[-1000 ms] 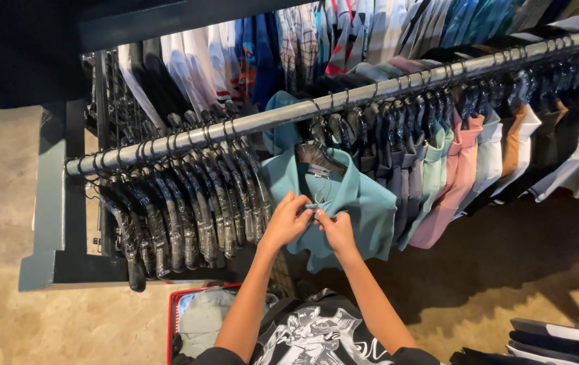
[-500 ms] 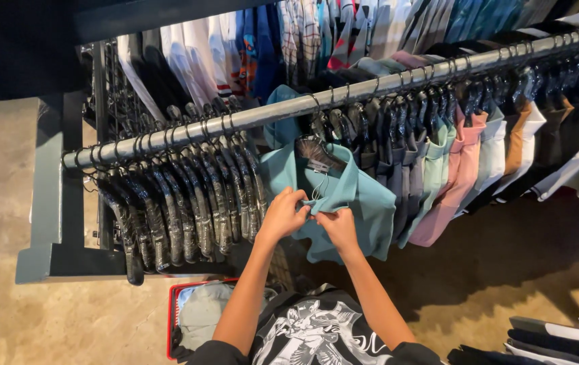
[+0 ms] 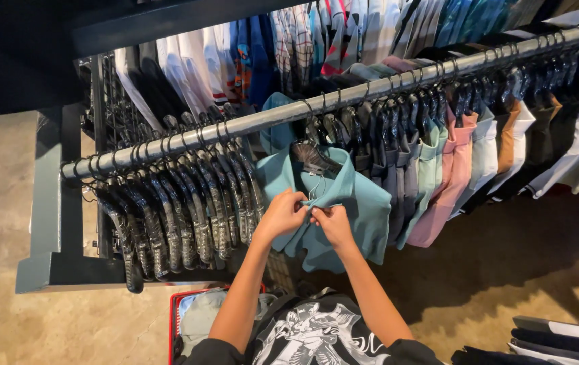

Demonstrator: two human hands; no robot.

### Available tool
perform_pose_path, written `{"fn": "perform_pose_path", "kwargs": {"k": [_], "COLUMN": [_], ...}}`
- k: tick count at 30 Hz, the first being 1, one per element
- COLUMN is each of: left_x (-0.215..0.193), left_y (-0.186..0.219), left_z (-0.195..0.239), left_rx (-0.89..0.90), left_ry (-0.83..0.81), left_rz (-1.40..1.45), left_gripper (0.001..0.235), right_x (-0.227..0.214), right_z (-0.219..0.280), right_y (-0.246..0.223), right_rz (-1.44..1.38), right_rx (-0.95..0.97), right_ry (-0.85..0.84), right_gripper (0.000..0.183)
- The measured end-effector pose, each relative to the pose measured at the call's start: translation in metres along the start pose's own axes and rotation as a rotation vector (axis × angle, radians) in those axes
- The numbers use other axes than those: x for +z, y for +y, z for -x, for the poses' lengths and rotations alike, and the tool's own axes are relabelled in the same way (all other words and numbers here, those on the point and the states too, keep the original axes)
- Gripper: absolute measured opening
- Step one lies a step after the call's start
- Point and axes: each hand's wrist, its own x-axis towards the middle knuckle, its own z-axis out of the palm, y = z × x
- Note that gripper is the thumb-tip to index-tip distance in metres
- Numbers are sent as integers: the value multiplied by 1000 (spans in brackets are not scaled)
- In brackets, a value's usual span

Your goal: The person takes folded shirts from a red shopping basket and places them onto hangers. They then hang the shirts on a metal clothing rack, repeating this process for several shirts of different colors.

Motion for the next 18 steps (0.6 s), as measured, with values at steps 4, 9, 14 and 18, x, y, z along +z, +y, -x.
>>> {"fn": "perform_pose_path", "kwargs": {"k": [4, 9, 14, 18], "left_x": [-13, 0, 0, 19], "left_y": [25, 10, 24, -1], "left_z": [7, 11, 24, 20], "left_rx": [-14, 158, 149, -2], "left_ry": [33, 151, 244, 244], "left_rz": [44, 98, 304, 605], "left_gripper": [31, 20, 17, 15], "right_x": [5, 10, 21, 26], "right_z": [5, 8, 10, 11], "right_y": [5, 15, 8, -1], "right_rz": [-44, -56, 107, 257], "right_rx": [-63, -114, -182, -243], "right_ry": [10, 35, 142, 155], "right_gripper": [12, 14, 15, 15]}}
